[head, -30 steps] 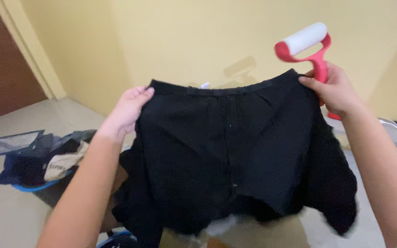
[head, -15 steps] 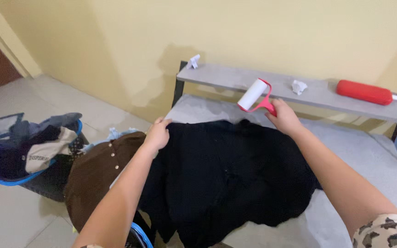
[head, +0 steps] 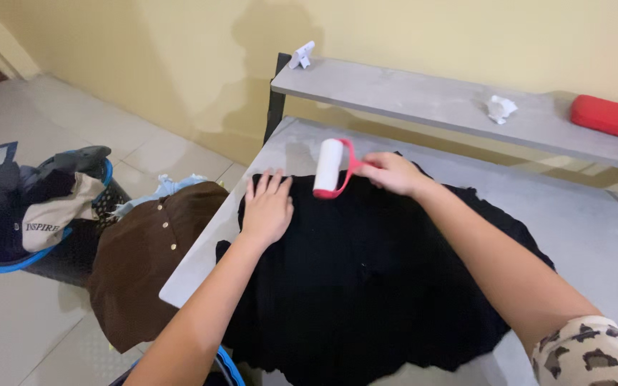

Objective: The person uses a lint roller to remove lint from several garments laid on a table. They roll the sticky roller over a brown shirt, a black shirt, a black tank top, and a gray t-shirt, then place each item into a blue laundry basket.

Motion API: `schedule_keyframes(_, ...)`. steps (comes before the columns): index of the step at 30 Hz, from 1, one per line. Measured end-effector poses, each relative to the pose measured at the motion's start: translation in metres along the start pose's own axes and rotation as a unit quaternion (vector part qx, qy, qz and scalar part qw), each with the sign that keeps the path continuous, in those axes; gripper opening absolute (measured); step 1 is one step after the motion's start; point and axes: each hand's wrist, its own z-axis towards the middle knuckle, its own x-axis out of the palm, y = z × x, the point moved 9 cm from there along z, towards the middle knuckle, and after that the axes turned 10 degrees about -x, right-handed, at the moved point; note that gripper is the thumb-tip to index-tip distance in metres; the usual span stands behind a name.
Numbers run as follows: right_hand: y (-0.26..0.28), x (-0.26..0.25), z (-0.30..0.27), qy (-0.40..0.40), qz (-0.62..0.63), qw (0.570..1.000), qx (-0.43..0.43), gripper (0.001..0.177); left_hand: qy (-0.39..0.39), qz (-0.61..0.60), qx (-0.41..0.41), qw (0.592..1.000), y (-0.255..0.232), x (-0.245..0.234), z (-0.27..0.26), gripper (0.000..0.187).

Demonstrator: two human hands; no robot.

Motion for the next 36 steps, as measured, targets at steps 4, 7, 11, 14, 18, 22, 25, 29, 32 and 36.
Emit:
schedule_keyframes(4,0.036,0.025,0.025,0.034,-0.166,0.985,-0.013,0.070,-0.006,0.017,-0.056,0.998,0.029,0.006,-0.003,0.048)
schedule_keyframes(7,0.051,0.051,0.036,0.077,-0.203,0.976,-0.004,0.077,0.051,0.001,-0.066,0.997,0.041,0.014,-0.007,0.057)
schedule_keyframes(11,0.045,0.057,0.041,0.128,-0.228,0.965,0.025,0.076,0.092,0.032,-0.058,0.994,0.046,0.016,-0.007,0.060)
schedule_keyframes(14,0.020,0.035,0.039,0.166,-0.278,0.944,0.059,0.077,0.101,0.043,-0.057,0.992,0.046,0.014,-0.008,0.060)
schedule_keyframes(18,-0.033,-0.004,0.024,0.197,-0.285,0.934,0.085,0.085,0.110,0.049,-0.054,0.991,0.047,0.014,-0.007,0.061)
schedule_keyframes(22,-0.095,-0.049,0.000,0.162,-0.259,0.946,0.106,0.081,0.112,0.050,-0.046,0.991,0.047,0.015,-0.005,0.061)
schedule_keyframes(25,-0.147,-0.086,-0.031,0.127,-0.212,0.956,0.156,0.081,0.108,0.052,-0.043,0.992,0.047,0.015,-0.006,0.063)
schedule_keyframes(29,-0.196,-0.135,-0.080,0.080,-0.182,0.955,0.220,0.079,0.110,0.062,-0.044,0.991,0.047,0.016,-0.005,0.061)
schedule_keyframes(32,-0.218,-0.167,-0.126,0.023,-0.164,0.943,0.289,0.087,0.111,0.054,-0.043,0.991,0.048,0.018,-0.005,0.061)
schedule_keyframes(36,-0.224,-0.184,-0.176,-0.069,-0.107,0.926,0.356,0.096,0.100,0.030,-0.027,0.994,0.049,0.023,-0.002,0.063)
